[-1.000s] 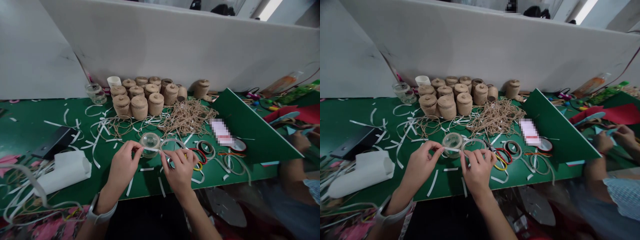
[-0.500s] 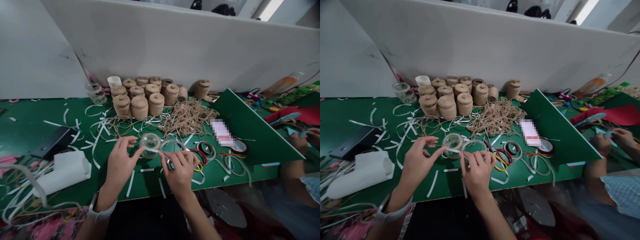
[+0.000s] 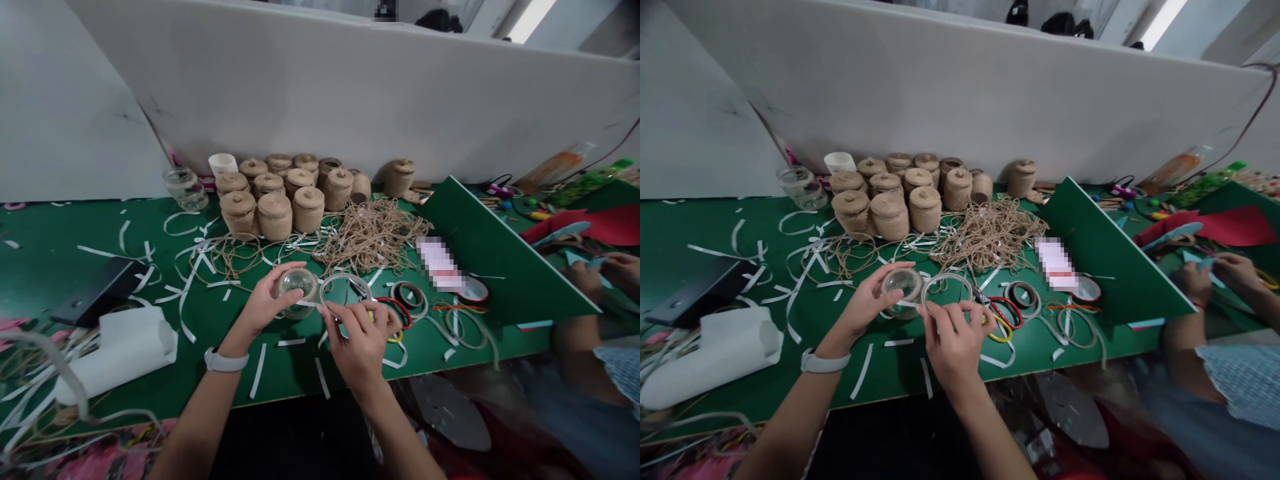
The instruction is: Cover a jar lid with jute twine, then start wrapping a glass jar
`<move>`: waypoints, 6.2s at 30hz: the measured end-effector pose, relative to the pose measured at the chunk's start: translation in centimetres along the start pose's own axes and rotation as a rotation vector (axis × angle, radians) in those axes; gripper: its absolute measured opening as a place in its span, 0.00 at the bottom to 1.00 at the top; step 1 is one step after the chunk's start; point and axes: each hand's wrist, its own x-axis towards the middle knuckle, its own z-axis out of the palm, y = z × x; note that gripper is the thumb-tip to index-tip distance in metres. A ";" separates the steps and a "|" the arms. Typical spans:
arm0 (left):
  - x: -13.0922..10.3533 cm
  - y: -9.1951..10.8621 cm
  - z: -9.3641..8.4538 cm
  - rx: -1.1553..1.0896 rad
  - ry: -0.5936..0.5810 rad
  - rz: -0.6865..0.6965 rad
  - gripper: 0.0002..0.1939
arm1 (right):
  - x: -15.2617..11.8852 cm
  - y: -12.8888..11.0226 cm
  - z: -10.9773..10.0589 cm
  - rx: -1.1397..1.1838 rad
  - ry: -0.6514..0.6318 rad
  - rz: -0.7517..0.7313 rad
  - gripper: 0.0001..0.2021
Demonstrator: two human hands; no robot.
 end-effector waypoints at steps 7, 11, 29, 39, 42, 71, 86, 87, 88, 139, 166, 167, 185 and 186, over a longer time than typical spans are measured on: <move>0.1 -0.2 -0.2 0.009 -0.015 0.018 0.29 | 0.8 1.0 1.0 -0.015 -0.052 -0.004 0.05; 0.1 -0.2 -0.2 0.042 -0.025 0.027 0.30 | 0.9 1.2 1.4 -0.005 -0.066 -0.007 0.04; -1.5 2.3 0.6 0.768 0.075 0.188 0.31 | 0.2 0.9 0.8 0.031 -0.221 0.047 0.08; -1.6 1.9 0.6 0.617 0.109 0.186 0.26 | 1.6 2.8 0.6 -0.074 -0.135 -0.066 0.08; -1.5 2.1 0.7 0.602 0.115 0.188 0.25 | 1.7 2.9 1.4 -0.082 -0.116 -0.084 0.07; -4.3 0.6 1.5 1.011 0.233 0.644 0.15 | -0.9 1.9 1.4 0.336 -0.326 0.004 0.09; -3.4 0.7 0.2 0.851 0.092 0.587 0.15 | 2.3 4.3 2.9 0.116 -0.266 -0.214 0.10; -3.4 0.7 0.2 0.850 0.091 0.589 0.15 | 2.3 4.3 3.0 0.118 -0.271 -0.215 0.10; -3.4 0.7 0.2 0.848 0.090 0.590 0.15 | 2.4 4.4 3.1 0.116 -0.276 -0.214 0.10; -1.4 2.1 -2.9 0.891 -0.076 0.564 0.16 | 3.2 2.2 2.2 0.090 -0.360 -0.094 0.15; -1.6 0.2 0.7 1.023 0.240 0.693 0.10 | 2.9 3.1 2.8 0.026 -0.243 -0.175 0.09; -1.6 0.2 0.6 1.016 0.238 0.690 0.10 | 3.0 3.3 3.0 0.024 -0.240 -0.184 0.09; -1.4 -0.2 -0.1 0.986 0.166 0.685 0.12 | 4.0 4.0 4.7 0.016 -0.278 -0.242 0.11; -1.4 -0.1 -0.2 0.995 0.144 0.674 0.12 | 4.0 3.9 4.6 0.012 -0.281 -0.238 0.11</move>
